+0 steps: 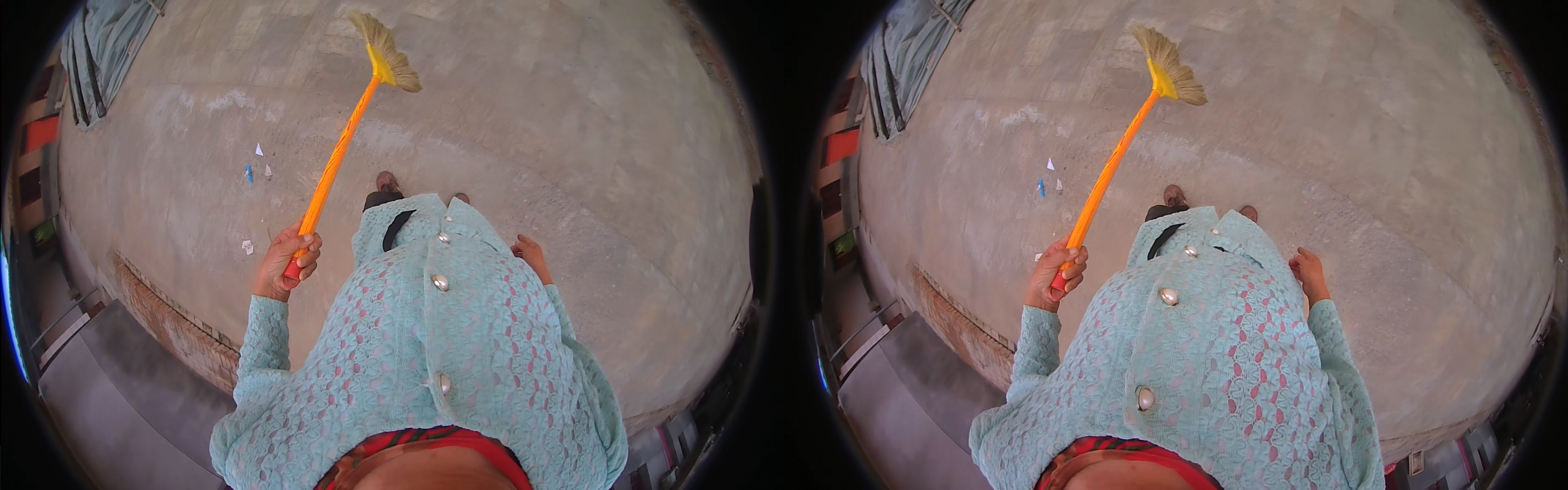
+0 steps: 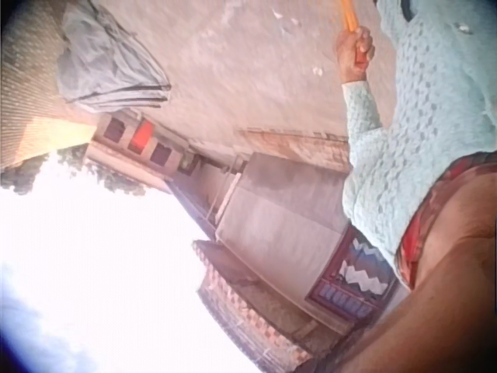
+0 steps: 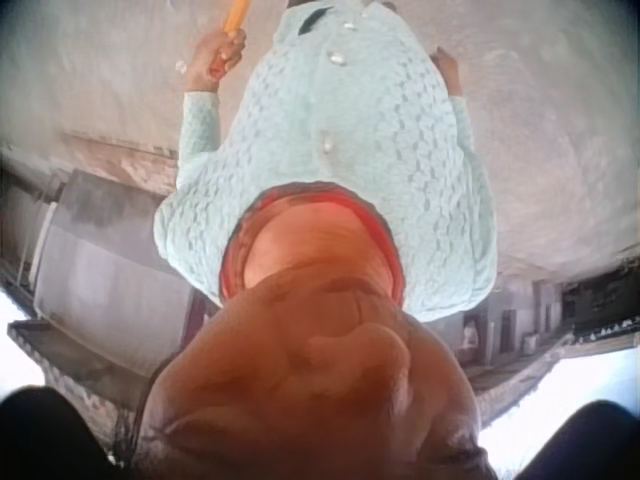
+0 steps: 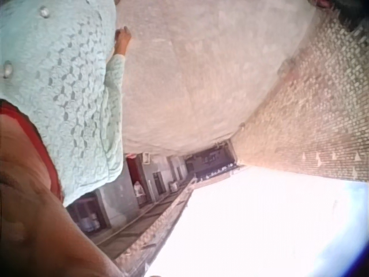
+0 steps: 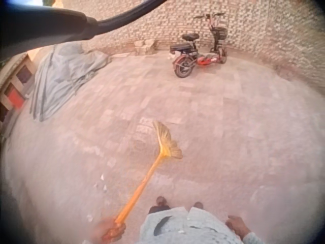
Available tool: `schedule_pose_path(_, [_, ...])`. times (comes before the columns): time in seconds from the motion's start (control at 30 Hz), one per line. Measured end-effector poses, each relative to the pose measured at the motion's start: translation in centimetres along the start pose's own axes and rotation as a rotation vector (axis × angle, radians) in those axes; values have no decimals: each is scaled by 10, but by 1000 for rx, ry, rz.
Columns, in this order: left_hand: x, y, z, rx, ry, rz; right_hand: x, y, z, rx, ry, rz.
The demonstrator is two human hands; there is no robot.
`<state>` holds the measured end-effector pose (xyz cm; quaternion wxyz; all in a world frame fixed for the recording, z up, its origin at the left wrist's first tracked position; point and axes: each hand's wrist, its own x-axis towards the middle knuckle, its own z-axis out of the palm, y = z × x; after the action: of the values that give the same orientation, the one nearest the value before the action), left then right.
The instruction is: The person sweeps a concrete patio area using a yellow broom, moving debris and dust toward the edges of the space. The person repeatedly sweeps different sections of the patio, including areas near a brick border and a patterned mat.
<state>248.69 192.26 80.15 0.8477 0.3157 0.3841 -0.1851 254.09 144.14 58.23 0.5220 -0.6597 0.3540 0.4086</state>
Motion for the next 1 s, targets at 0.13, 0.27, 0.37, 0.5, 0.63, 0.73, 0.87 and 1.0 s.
schedule_pose_path(0.13, [49,-7,26,-12,-183,-150,-6,18,-5,75,13,-50])
schedule_pose_path(0.27, [134,-34,49,-14,-323,-308,-6,35,-4,17,23,-192])
schedule_pose_path(0.37, [199,-67,66,-11,-371,-430,-5,44,-7,49,88,-156])
schedule_pose_path(0.5, [245,-97,63,47,-306,-453,-7,55,-18,106,149,-139])
schedule_pose_path(0.63, [234,-89,12,17,-107,-333,3,64,-22,169,132,-149])
schedule_pose_path(0.73, [190,-62,-34,-55,-6,-238,20,62,-20,90,78,-174])
schedule_pose_path(0.87, [131,-28,-63,-30,184,-42,36,44,-20,-298,46,-321])
schedule_pose_path(1.0, [89,-2,-65,40,259,110,37,27,-20,-498,27,-411])
